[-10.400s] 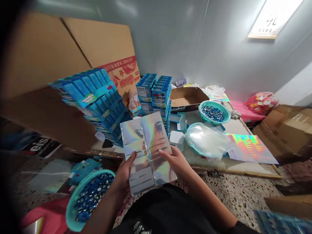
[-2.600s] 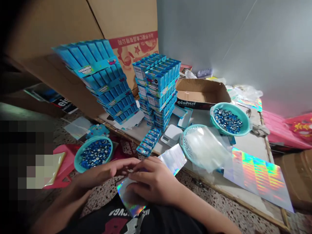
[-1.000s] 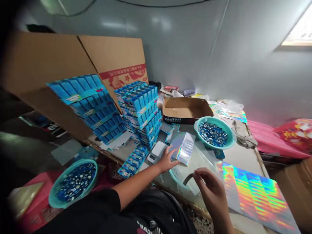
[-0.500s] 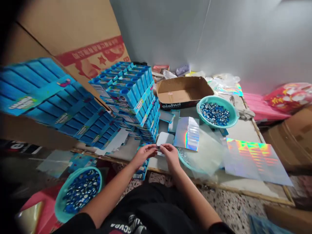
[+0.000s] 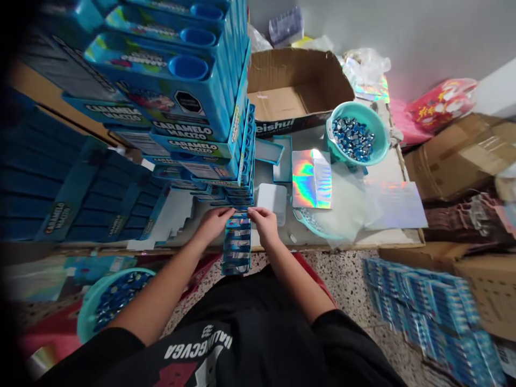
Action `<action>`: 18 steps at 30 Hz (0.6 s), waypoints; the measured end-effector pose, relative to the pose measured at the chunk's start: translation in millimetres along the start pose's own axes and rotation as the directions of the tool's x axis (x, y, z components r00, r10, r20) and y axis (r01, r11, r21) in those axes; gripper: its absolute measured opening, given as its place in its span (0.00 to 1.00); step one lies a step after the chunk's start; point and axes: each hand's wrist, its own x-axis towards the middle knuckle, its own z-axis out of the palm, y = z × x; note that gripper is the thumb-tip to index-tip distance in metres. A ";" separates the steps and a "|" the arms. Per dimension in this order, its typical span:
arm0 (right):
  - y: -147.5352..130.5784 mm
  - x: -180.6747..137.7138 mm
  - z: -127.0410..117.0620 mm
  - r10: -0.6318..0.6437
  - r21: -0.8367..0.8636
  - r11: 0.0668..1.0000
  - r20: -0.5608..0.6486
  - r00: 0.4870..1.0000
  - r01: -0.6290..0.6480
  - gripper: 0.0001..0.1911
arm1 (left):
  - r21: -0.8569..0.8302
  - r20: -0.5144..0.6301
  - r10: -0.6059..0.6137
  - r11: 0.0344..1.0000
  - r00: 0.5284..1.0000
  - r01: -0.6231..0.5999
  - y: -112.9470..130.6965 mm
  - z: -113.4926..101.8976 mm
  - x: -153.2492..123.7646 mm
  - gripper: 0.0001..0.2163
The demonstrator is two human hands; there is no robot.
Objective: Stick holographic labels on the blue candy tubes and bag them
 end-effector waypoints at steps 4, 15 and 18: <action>16.2 12.7 -0.5 0.008 -0.037 0.999 -0.128 0.992 -0.013 0.16 | 0.213 -0.108 0.036 0.977 0.994 -0.012 -5.0 10.3 12.8 0.10; 31.7 30.3 -6.3 0.128 -0.036 0.990 -0.173 0.977 -0.136 0.14 | 0.352 -0.113 0.027 0.936 0.993 0.015 -11.8 15.4 30.1 0.06; 36.7 34.4 -5.5 0.186 -0.030 0.981 -0.156 0.970 -0.192 0.14 | 0.339 -0.112 0.036 0.941 0.993 0.005 -17.8 12.7 28.5 0.07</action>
